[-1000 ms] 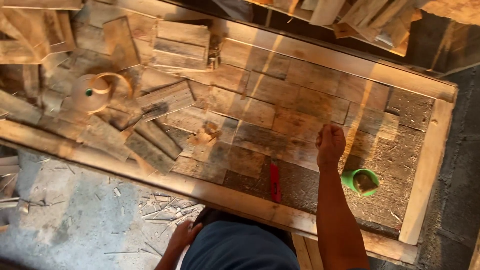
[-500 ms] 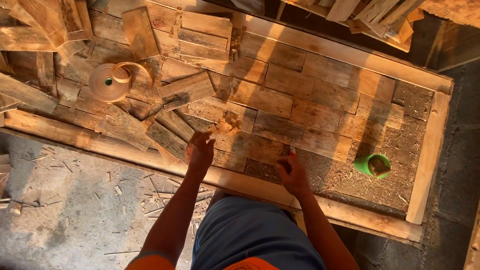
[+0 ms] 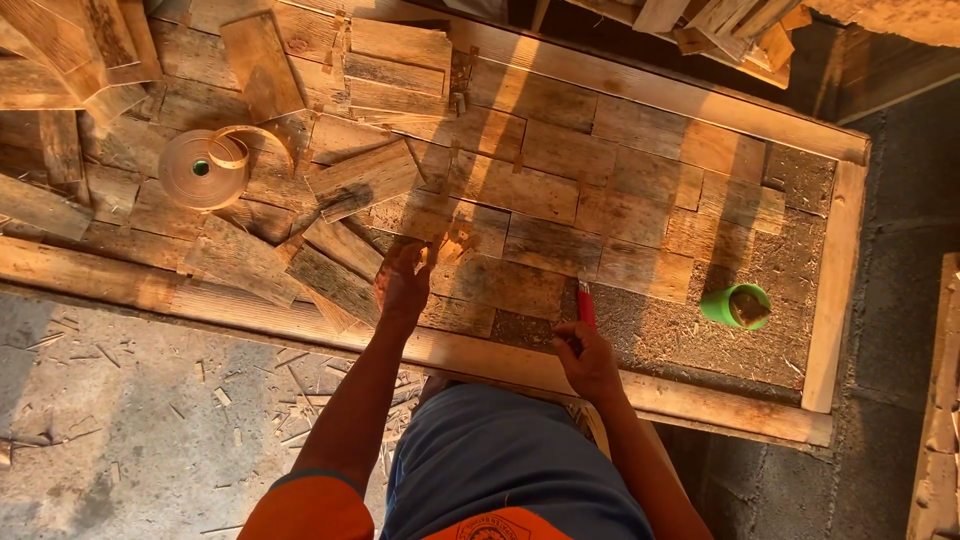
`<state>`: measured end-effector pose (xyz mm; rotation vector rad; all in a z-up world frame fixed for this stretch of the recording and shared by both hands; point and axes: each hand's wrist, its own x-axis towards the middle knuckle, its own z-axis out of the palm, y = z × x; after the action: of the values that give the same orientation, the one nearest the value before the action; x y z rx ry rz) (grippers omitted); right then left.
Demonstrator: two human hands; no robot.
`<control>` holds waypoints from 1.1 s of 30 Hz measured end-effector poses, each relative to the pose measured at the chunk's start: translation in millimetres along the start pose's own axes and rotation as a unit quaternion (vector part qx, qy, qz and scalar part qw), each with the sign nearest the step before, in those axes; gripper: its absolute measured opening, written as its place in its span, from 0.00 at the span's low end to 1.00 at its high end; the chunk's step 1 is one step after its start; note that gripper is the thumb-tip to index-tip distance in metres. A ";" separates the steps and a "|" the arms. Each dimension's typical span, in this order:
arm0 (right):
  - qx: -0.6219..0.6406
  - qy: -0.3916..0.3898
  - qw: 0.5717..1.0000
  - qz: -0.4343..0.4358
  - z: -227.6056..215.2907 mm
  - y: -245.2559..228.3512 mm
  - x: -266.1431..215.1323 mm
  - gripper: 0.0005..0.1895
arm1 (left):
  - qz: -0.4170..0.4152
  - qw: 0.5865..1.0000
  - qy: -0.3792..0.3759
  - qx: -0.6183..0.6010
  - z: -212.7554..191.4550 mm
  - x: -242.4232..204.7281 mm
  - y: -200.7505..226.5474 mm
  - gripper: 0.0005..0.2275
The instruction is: Applying small pieces of wood to a frame to create a mosaic pattern.
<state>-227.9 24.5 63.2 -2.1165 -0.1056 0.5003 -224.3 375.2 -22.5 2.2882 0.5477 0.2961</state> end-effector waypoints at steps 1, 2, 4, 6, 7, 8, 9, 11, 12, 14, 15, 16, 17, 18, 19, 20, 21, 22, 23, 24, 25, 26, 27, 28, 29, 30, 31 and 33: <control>0.000 0.001 1.000 0.001 2.1 -0.5 -1.7 0.10 | 0.000 1.000 -0.001 0.000 0.2 -0.1 -0.9 0.15; 0.006 -0.002 1.000 -0.003 4.1 -0.8 -3.5 0.09 | 0.004 1.000 0.000 -0.004 0.6 -0.4 -1.7 0.14; 0.012 -0.003 1.000 -0.007 6.9 -1.1 -6.2 0.09 | 0.009 1.000 0.000 -0.008 -0.5 -0.2 0.3 0.13; 0.023 -0.006 1.000 -0.011 8.9 -0.6 -7.4 0.08 | 0.009 1.000 0.007 0.011 -3.1 1.0 5.4 0.08; 0.023 -0.003 1.000 -0.011 8.9 -2.3 -7.7 0.08 | 0.011 1.000 0.006 0.010 -1.9 1.8 2.6 0.08; 0.023 -0.003 1.000 -0.008 8.9 -3.9 -8.0 0.08 | -0.002 1.000 -0.003 0.018 -0.7 2.7 -0.1 0.06; 0.022 -0.004 1.000 -0.005 8.9 -5.2 -8.4 0.08 | -0.016 0.999 -0.013 0.027 0.6 3.0 -3.1 0.05; 0.021 -0.006 1.000 -0.004 8.7 -6.7 -8.6 0.08 | 0.002 1.000 0.003 0.030 -5.8 -1.9 1.2 0.04; 0.019 -0.011 1.000 -0.004 8.4 -7.4 -8.9 0.09 | 0.018 0.999 0.019 0.032 -9.1 -4.7 3.4 0.04; 0.010 -0.020 1.000 0.001 6.1 -24.4 -8.0 0.09 | 0.034 0.999 0.032 0.009 -27.8 -14.8 30.2 0.04; 0.001 -0.031 1.000 0.007 4.1 -33.1 -7.9 0.10 | 0.049 0.998 0.044 -0.015 -36.8 -19.8 44.3 0.04; 0.001 -0.028 1.000 0.008 5.0 -35.5 -6.2 0.10 | 0.050 0.998 0.042 -0.016 -33.8 -26.5 48.8 0.04; -0.007 -0.038 0.999 0.002 6.2 -37.0 -4.6 0.10 | 0.077 0.994 0.028 -0.078 -30.3 -33.3 53.1 0.05; -0.015 -0.048 0.999 -0.004 7.2 -38.5 -3.1 0.11 | 0.102 0.985 0.013 -0.140 -26.7 -40.4 57.4 0.06; -0.015 -0.045 0.999 -0.004 9.0 -41.2 -0.2 0.11 | 0.105 0.984 0.011 -0.141 -31.8 -45.9 75.0 0.06; 0.016 -0.063 0.998 -0.001 10.3 -43.8 2.7 0.12 | 0.161 0.974 -0.023 -0.161 -36.8 -51.8 92.8 0.06; 0.046 -0.081 0.996 0.000 10.7 -45.4 6.1 0.13 | 0.217 0.958 -0.056 -0.180 -40.8 -57.7 111.1 0.07; 0.047 -0.077 0.996 0.000 8.3 -45.5 9.6 0.13 | 0.220 0.957 -0.057 -0.181 -44.0 -61.0 126.0 0.07; 0.104 -0.099 0.989 0.025 5.9 -45.9 12.2 0.14 | 0.229 0.951 -0.090 -0.187 -47.7 -64.8 140.7 0.05; 0.161 -0.120 0.978 0.049 3.3 -46.1 14.8 0.15 | 0.238 0.944 -0.123 -0.192 -51.3 -68.8 155.6 0.03; 0.163 -0.116 0.979 0.049 1.1 -37.4 15.0 0.15 | 0.242 0.943 -0.125 -0.192 -43.6 -71.2 158.6 0.03; 0.186 -0.116 0.974 0.060 -1.4 -28.8 15.1 0.15 | 0.277 0.939 -0.123 -0.162 -36.0 -73.7 161.9 0.02; 0.210 -0.116 0.968 0.071 -3.3 -21.1 16.4 0.15 | 0.312 0.933 -0.120 -0.130 -29.1 -75.0 165.0 0.02; 0.212 -0.112 0.968 0.069 -9.3 -18.7 15.0 0.15 | 0.316 0.932 -0.122 -0.130 -24.6 -75.1 170.1 0.02; 0.219 -0.099 0.968 0.072 -15.1 -15.1 12.7 0.12 | 0.313 0.930 -0.124 -0.147 -19.6 -76.6 175.1 0.02; 0.226 -0.087 0.967 0.075 -21.0 -11.3 10.4 0.10 | 0.310 0.928 -0.127 -0.164 -14.5 -78.1 180.2 0.03; 0.228 -0.083 0.967 0.074 -28.6 -12.1 7.9 0.10 | 0.313 0.926 -0.129 -0.164 -10.6 -77.6 184.8 0.03; 0.267 -0.065 0.958 0.086 -44.5 -12.5 3.4 0.07 | 0.352 0.914 -0.140 -0.145 -1.3 -76.5 194.6 0.03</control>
<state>-205.9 -2.3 94.0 -1.5677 0.1301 0.6856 -234.7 218.3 115.3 2.1011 -0.4635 0.3549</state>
